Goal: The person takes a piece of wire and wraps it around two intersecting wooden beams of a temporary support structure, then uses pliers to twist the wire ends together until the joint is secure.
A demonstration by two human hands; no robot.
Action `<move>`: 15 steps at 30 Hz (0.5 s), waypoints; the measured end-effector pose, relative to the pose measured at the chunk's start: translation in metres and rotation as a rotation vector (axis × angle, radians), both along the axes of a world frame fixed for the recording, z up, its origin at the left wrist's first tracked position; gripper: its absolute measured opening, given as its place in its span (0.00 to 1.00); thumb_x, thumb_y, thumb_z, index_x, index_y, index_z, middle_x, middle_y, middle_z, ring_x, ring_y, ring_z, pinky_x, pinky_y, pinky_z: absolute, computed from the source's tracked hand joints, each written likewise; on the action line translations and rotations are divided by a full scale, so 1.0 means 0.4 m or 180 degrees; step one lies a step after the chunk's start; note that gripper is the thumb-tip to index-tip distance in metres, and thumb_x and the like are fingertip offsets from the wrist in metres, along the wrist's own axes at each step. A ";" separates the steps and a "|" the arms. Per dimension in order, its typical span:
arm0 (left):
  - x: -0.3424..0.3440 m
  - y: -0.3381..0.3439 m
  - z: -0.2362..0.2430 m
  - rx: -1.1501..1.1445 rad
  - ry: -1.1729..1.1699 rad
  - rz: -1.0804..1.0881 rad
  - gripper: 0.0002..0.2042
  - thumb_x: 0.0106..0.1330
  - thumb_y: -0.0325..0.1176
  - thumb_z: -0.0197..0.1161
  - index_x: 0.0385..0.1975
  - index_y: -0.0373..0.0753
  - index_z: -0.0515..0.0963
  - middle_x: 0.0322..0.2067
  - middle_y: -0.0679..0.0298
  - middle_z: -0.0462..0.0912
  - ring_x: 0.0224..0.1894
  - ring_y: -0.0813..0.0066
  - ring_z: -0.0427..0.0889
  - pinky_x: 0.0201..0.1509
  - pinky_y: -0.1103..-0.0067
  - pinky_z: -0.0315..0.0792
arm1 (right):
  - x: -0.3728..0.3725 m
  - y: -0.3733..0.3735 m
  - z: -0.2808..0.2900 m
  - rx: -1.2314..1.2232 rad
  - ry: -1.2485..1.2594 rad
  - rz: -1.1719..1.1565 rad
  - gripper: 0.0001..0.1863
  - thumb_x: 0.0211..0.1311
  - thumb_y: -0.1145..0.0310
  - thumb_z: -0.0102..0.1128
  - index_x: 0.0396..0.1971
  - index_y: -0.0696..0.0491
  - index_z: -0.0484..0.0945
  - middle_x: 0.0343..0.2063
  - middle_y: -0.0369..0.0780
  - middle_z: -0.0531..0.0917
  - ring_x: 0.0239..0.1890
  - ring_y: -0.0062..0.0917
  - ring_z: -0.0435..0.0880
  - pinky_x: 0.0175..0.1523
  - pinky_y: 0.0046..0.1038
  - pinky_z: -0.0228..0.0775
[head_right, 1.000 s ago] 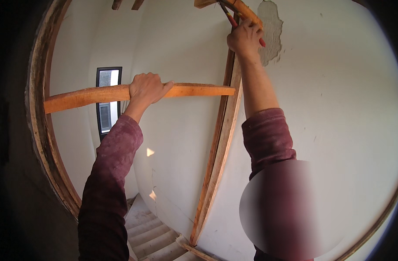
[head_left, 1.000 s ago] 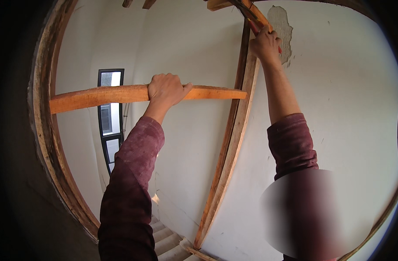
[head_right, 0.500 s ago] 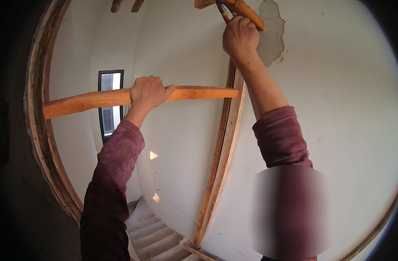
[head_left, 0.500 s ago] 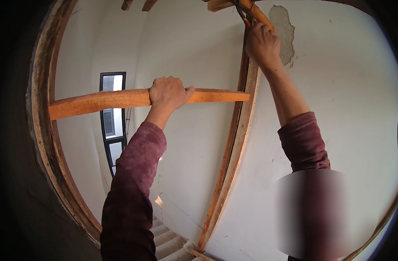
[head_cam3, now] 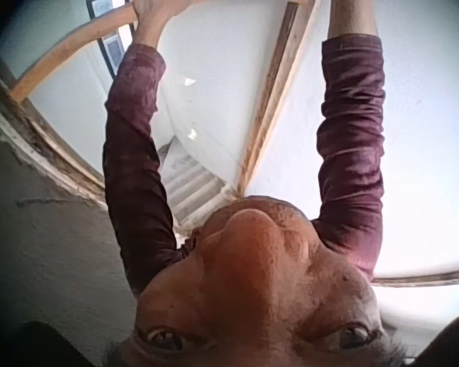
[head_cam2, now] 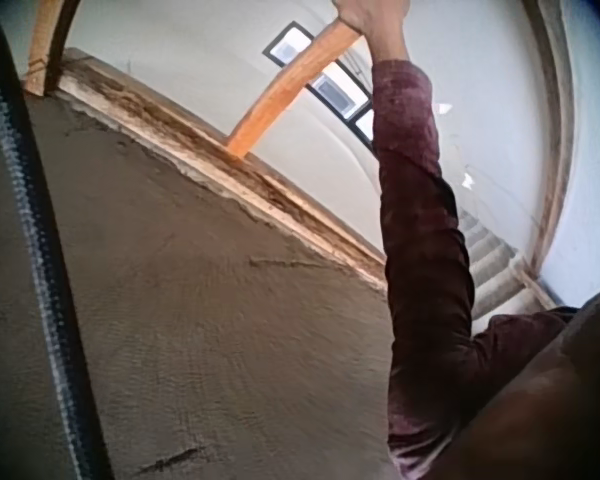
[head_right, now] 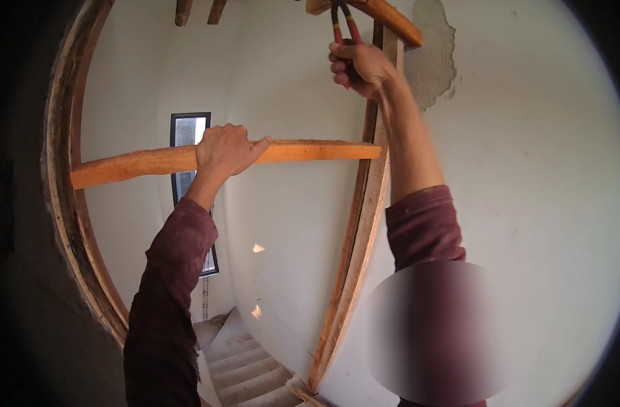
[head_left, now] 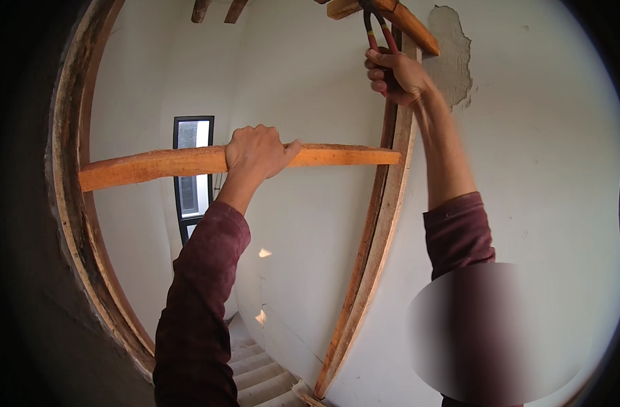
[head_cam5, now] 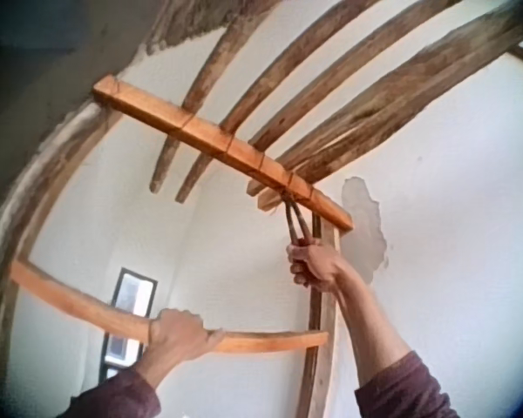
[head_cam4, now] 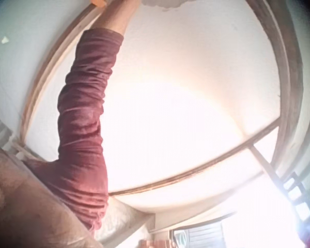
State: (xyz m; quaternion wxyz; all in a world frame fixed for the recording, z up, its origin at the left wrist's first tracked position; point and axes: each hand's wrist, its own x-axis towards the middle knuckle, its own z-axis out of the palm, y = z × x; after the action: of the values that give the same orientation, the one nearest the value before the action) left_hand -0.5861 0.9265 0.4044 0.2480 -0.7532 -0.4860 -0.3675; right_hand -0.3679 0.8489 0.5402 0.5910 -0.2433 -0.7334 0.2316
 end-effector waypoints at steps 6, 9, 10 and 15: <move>0.020 -0.015 0.019 -0.0167 -0.0033 0.0108 0.32 0.60 0.60 0.46 0.16 0.33 0.79 0.16 0.53 0.78 0.23 0.60 0.81 0.29 0.69 0.75 | -0.012 0.139 -0.033 -0.0659 0.0770 0.3542 0.06 0.62 0.73 0.52 0.37 0.59 0.69 0.25 0.36 0.70 0.23 0.15 0.65 0.23 0.17 0.59; 0.006 0.001 -0.001 0.0049 -0.0006 0.0152 0.32 0.60 0.60 0.45 0.19 0.33 0.81 0.17 0.53 0.79 0.24 0.60 0.81 0.31 0.69 0.75 | 0.042 0.097 -0.028 -0.0141 0.0090 0.1152 0.12 0.57 0.68 0.63 0.35 0.57 0.71 0.23 0.35 0.74 0.23 0.17 0.73 0.32 0.22 0.72; 0.002 -0.001 -0.003 0.0059 -0.0029 0.0150 0.32 0.60 0.60 0.45 0.21 0.34 0.82 0.18 0.53 0.80 0.25 0.60 0.81 0.32 0.69 0.75 | 0.068 0.072 -0.019 -0.0023 -0.0154 0.0353 0.15 0.54 0.65 0.66 0.34 0.57 0.72 0.22 0.35 0.76 0.22 0.17 0.76 0.35 0.24 0.75; 0.006 0.004 -0.006 0.0037 0.0004 0.0138 0.31 0.61 0.60 0.44 0.27 0.35 0.83 0.22 0.54 0.81 0.27 0.61 0.82 0.34 0.70 0.75 | 0.104 -0.075 0.027 0.1630 -0.1665 -0.3463 0.17 0.50 0.68 0.64 0.36 0.61 0.70 0.30 0.45 0.81 0.31 0.28 0.82 0.40 0.33 0.77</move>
State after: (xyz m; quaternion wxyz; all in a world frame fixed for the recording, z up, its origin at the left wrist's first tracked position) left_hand -0.5838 0.9282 0.4021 0.2605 -0.7413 -0.4999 -0.3643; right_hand -0.3264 0.8190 0.5511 0.4652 -0.4794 -0.6572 -0.3492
